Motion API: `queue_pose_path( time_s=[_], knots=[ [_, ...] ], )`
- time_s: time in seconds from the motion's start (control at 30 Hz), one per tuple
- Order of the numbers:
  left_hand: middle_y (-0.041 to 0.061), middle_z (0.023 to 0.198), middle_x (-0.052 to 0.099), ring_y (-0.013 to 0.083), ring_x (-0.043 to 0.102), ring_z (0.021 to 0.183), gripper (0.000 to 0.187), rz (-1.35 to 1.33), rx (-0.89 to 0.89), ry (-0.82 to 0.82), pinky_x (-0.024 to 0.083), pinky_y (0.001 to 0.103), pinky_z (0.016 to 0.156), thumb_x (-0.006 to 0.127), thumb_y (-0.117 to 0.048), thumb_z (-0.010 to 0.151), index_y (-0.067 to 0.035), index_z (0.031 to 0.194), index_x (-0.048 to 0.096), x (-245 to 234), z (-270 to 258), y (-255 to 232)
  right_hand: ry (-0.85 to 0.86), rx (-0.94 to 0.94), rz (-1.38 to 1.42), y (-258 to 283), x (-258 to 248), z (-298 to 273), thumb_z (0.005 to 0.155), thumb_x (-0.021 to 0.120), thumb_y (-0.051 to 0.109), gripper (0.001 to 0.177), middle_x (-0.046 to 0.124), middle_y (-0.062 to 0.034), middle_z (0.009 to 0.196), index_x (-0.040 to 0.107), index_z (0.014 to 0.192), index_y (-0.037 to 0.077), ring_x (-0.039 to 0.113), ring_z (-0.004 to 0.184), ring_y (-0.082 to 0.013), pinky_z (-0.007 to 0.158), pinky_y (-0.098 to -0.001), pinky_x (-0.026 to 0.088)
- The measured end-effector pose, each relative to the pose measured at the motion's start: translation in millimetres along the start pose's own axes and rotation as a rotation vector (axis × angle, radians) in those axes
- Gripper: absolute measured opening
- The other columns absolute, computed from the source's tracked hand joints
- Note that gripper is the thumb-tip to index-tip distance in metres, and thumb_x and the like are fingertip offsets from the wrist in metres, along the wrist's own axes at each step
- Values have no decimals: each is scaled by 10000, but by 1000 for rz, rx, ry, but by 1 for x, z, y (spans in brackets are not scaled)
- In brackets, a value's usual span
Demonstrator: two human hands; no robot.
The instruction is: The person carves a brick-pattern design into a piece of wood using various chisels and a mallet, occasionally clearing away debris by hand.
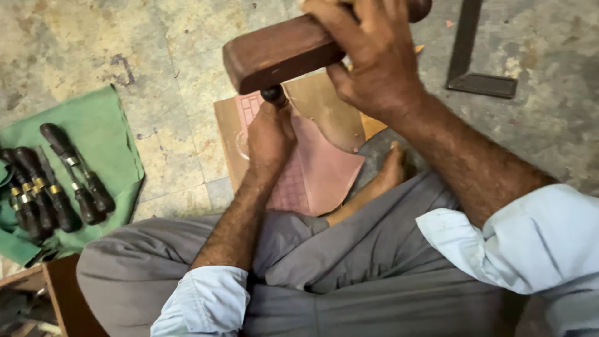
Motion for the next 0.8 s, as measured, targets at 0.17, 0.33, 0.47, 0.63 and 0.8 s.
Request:
queue_pose_path(
  time_s=[0.17, 0.33, 0.47, 0.63, 0.8],
  knots=[
    [241, 1031, 710, 467, 678, 973, 189, 12, -60, 8, 530, 545, 809, 611, -158, 1002, -52, 1156, 637, 4, 5, 7, -16, 5, 38, -1, -5, -1, 852, 790, -38, 657, 518, -121, 1257, 547, 1438, 133, 493, 1195, -342, 1039, -500, 420],
    [242, 1057, 703, 469, 672, 992, 186, 45, 11, -18, 528, 550, 827, 599, -151, 1007, -49, 1161, 620, 8, 4, 8, 40, -22, -72, -2, -2, 1, 848, 846, -5, 636, 527, -105, 1237, 580, 1403, 152, 510, 1184, -328, 1002, -500, 426],
    [239, 1047, 709, 469, 672, 977, 216, 11, -40, -9, 524, 549, 808, 596, -161, 994, -60, 1183, 629, 4, 3, 6, -11, -17, 47, -2, -3, 1, 863, 794, -37, 657, 514, -117, 1258, 540, 1445, 133, 490, 1209, -332, 1033, -491, 418],
    [243, 1011, 713, 460, 679, 944, 197, 73, -94, 45, 528, 550, 787, 581, -195, 1032, -66, 1176, 615, 0, 12, -1, 89, -1, -77, -8, 3, 0, 799, 821, -45, 693, 535, -114, 1207, 585, 1425, 136, 512, 1225, -342, 1041, -514, 425],
    [121, 871, 742, 291, 699, 712, 175, -15, -370, 131, 558, 444, 605, 493, -166, 1080, -138, 1201, 616, -31, 39, 4, 129, 164, 35, -38, 23, -15, 765, 799, -36, 727, 567, -170, 1265, 576, 1444, 93, 520, 1230, -395, 1055, -521, 445]
  ],
)
Point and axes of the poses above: each hand's wrist, its own z-axis towards the middle knuckle, its own x-axis out of the palm, y = z × x, the point moved 1 cm from there along z, towards the middle knuckle
